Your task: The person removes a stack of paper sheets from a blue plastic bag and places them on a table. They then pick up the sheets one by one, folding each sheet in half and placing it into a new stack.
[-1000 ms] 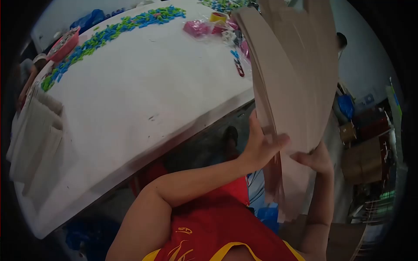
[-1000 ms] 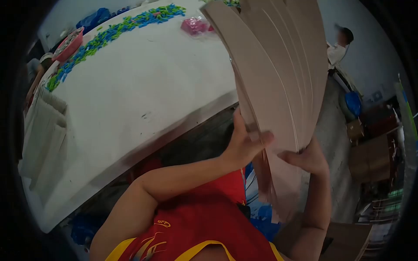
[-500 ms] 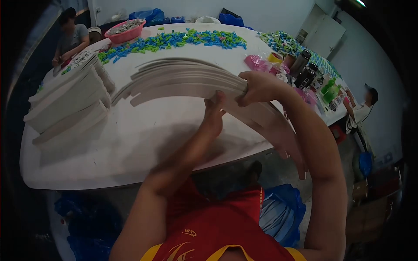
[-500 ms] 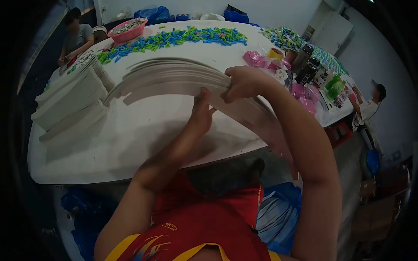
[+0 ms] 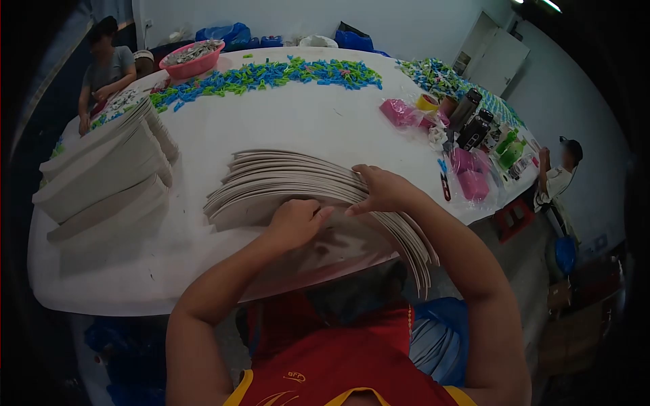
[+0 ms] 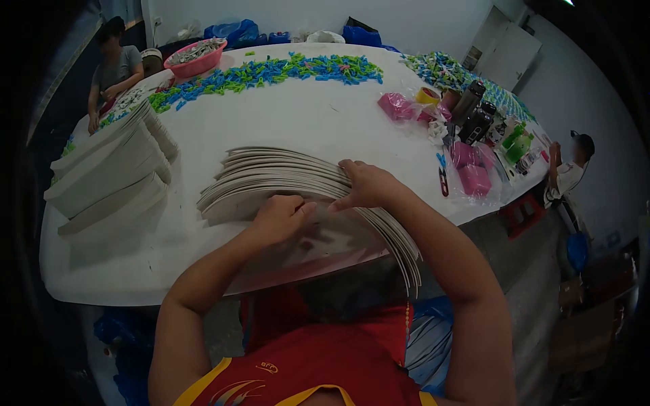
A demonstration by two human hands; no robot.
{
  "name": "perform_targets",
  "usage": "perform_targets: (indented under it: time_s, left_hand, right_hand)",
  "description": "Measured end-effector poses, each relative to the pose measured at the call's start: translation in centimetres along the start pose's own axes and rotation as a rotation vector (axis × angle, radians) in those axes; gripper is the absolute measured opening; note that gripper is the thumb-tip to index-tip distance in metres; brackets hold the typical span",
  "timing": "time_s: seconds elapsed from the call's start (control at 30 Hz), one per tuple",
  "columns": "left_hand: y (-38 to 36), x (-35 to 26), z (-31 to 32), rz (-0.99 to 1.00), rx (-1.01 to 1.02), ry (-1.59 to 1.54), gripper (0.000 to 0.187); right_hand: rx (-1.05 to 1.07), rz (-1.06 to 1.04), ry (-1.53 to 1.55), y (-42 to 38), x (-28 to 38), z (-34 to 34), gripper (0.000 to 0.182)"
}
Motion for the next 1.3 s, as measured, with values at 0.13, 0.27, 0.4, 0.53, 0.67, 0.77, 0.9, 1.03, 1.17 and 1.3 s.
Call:
perform_targets:
  time_s: [0.13,0.27,0.4,0.53,0.67,0.77,0.9,1.03,1.17,1.3]
  left_hand:
    - [-1.2,-3.3,0.1,0.364,-0.207,0.396,0.024]
    - [-1.5,-2.9,0.7,0.488,-0.242,0.424,0.021]
    - [-1.8,-3.5,0.2,0.559,-0.26,0.407,0.018]
    - [-1.7,-3.3,0.6,0.561,-0.241,0.43,0.017]
    - [-1.7,-3.6,0.3,0.586,-0.267,0.413,0.015]
    - [-1.9,-3.7,-0.5,0.601,-0.336,0.399,0.015]
    - [-2.0,-3.7,-1.0,0.615,-0.391,0.391,0.014]
    - [-2.2,-4.1,-1.6,0.614,-0.442,0.379,0.014]
    - [-2.4,-4.0,-3.0,0.578,-0.494,0.391,0.015]
    - [-3.1,-4.4,-5.8,0.494,-0.638,0.477,0.011]
  right_hand:
    - [-0.027,-0.022,0.051,-0.4,-0.7,0.7,0.108]
    - [-0.102,-0.015,0.023,-3.0,-0.6,1.0,0.106]
    - [-0.112,0.119,0.079,-3.4,-2.5,2.5,0.096]
    - [-0.154,0.134,0.068,-3.0,-2.4,3.2,0.093]
    - [-0.261,0.101,-0.078,-3.2,-1.2,3.1,0.093]
    - [-0.267,0.107,-0.087,-3.1,-1.7,3.3,0.094]
    - [-0.269,0.088,-0.063,-3.0,-1.9,3.4,0.096]
    - [-0.252,0.115,-0.035,-3.3,-1.4,3.0,0.095]
    - [-0.275,0.067,-0.008,-3.5,-1.2,2.8,0.095]
    - [-0.368,-0.095,-0.098,-3.3,0.5,1.9,0.095]
Point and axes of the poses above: each hand's wrist, its own y-axis towards the middle knuckle, its own z-axis out of the palm, x = y × z, the point moved 7 cm from there along y, towards the middle knuckle, and after that the axes turned 9 degrees about x, right-handed, at the moved point
